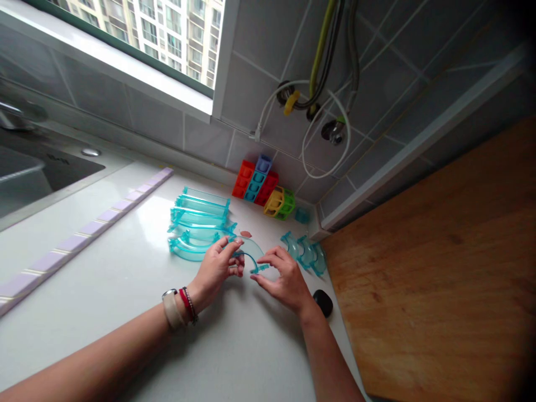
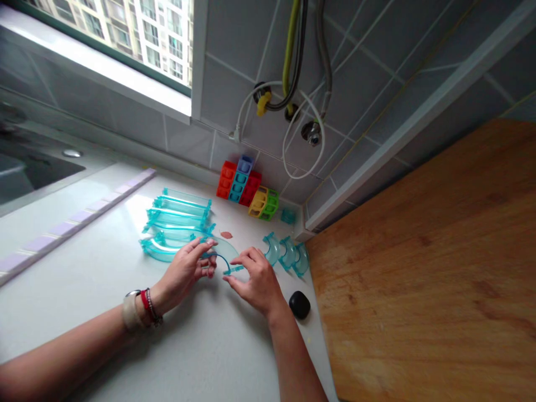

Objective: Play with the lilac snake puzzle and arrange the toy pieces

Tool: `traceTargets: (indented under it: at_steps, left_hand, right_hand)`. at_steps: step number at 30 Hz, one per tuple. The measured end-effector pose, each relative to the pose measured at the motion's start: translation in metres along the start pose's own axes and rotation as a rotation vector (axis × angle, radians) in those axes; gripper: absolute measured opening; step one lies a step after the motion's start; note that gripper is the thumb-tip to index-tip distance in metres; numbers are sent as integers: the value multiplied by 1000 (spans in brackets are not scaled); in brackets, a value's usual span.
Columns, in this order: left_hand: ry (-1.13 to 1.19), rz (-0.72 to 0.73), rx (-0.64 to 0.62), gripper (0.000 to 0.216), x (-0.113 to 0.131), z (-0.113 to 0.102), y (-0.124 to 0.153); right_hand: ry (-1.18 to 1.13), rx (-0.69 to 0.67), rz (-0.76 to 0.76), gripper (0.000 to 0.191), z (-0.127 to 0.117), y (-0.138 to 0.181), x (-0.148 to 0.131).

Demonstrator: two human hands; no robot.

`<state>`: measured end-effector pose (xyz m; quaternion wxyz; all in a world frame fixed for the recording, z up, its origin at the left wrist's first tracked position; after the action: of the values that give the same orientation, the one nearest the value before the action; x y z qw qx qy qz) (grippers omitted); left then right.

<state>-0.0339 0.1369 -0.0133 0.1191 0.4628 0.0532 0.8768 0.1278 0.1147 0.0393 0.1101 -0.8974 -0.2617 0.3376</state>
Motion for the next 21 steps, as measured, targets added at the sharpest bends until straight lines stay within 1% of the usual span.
traceTargets:
  at_steps: [4, 6, 10, 14, 17, 19, 21]
  left_hand:
    - [110, -12, 2, 31, 4, 1, 2]
    - [155, -30, 10, 30, 4, 0, 2]
    - [206, -52, 3, 28, 3, 0, 2]
    - [242, -89, -21, 29, 3, 1, 1]
    - [216, -153, -108, 41, 4, 7, 3]
    - [176, -184, -194, 56, 5, 12, 5]
    - [147, -193, -259, 72, 6, 16, 7]
  right_hand:
    - [8, 50, -12, 12, 1, 1, 2]
    - [16, 82, -15, 13, 0, 2, 2]
    - [22, 97, -23, 25, -1, 2, 2]
    - [58, 117, -79, 21, -3, 3, 1]
    - [59, 167, -118, 23, -5, 5, -2]
    - [36, 195, -116, 24, -6, 5, -2]
    - [18, 222, -80, 22, -6, 5, 0]
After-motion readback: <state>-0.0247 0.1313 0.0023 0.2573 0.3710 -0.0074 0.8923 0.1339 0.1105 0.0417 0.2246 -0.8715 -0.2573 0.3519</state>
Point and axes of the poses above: each hand's wrist, its own y-axis away from the middle knuckle, its own z-axis out of the palm, x = y × z, the point moved 6 cm from there along -y, towards the middle knuckle
